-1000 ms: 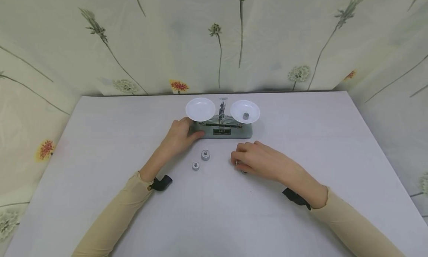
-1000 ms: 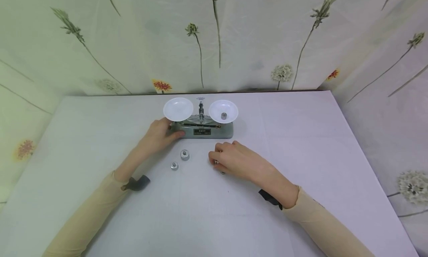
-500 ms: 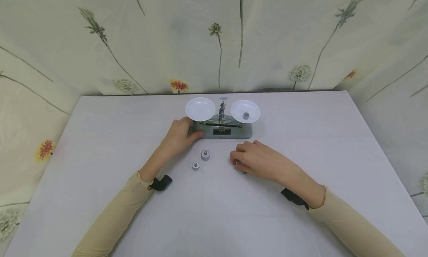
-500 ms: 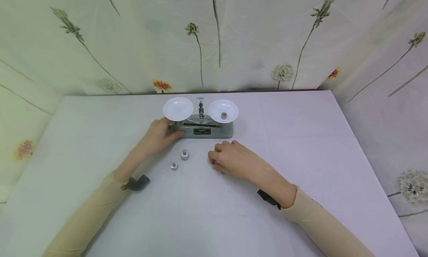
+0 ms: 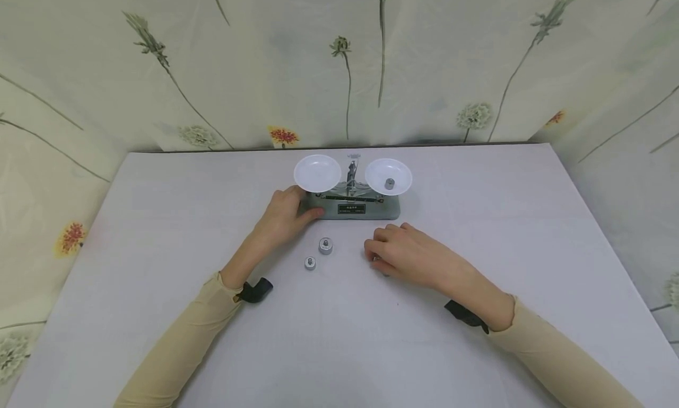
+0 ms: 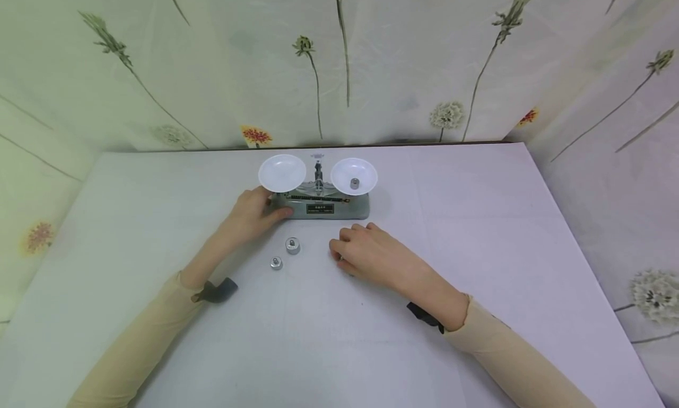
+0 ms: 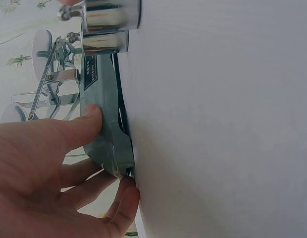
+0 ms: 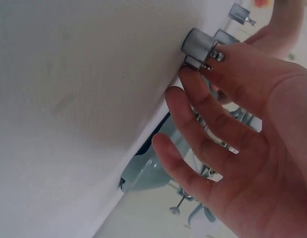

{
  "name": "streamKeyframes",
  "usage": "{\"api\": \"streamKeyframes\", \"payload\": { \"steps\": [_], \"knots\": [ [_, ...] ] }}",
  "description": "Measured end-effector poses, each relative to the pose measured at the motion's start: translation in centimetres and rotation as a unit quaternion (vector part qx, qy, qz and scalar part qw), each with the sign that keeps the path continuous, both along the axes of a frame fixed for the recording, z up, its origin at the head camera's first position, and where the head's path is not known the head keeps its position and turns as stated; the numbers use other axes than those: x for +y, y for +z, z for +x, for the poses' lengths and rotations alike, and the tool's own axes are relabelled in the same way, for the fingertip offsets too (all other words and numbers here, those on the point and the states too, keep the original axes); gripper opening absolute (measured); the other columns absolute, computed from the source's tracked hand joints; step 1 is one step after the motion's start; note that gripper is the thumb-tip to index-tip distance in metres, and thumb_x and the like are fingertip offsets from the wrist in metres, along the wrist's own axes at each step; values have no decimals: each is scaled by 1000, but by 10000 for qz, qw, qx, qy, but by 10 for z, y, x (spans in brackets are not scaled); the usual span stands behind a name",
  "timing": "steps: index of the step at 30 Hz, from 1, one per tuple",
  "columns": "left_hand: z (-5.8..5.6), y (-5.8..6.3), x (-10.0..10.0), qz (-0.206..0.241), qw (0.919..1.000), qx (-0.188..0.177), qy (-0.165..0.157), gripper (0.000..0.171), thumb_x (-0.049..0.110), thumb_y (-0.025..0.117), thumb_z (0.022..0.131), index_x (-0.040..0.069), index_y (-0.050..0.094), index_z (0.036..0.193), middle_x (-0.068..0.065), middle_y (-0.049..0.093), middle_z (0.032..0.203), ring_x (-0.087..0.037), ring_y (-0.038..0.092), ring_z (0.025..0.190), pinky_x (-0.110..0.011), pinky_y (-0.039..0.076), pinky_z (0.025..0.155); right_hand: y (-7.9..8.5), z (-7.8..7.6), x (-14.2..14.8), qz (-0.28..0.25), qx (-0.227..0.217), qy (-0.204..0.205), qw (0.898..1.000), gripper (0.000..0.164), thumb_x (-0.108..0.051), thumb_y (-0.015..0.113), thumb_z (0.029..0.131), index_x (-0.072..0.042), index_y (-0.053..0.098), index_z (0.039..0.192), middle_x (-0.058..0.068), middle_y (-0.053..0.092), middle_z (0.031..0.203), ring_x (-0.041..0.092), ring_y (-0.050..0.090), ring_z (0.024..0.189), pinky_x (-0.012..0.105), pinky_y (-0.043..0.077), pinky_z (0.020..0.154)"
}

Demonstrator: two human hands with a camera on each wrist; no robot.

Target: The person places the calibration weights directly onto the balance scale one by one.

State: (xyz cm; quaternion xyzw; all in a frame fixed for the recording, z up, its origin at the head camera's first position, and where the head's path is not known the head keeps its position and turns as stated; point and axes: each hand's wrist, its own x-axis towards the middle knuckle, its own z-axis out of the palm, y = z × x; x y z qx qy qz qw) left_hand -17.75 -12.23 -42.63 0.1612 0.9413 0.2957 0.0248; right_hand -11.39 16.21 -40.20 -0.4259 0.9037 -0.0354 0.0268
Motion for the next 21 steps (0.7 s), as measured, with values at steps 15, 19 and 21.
{"api": "streamKeyframes", "payload": {
  "steps": [15,19,21],
  "knots": [
    [-5,-11,-4,175,9993,296,-149,49,37,77,100,-4,67,125,-21,76,109,-26,52,86,-44,45,82,0,2,2,-32,-2,-53,10000,11,-17,82,95,-20,72,99,-4,69,91,15,63,83,38,52,80],
    [-3,-8,-4,157,9994,288,-127,45,34,79,99,-4,68,122,-20,76,107,-26,52,85,-46,45,80,2,2,2,-25,-22,-58,10000,9,-17,82,95,-20,74,99,-4,70,92,15,65,85,39,53,82],
    [-3,-7,-3,164,9995,256,-119,46,34,79,99,-4,68,124,-21,76,109,-27,54,87,-47,47,82,3,3,2,-24,-30,-52,10000,9,-17,81,95,-20,74,100,-4,71,93,15,66,85,39,53,83]
  ]
}}
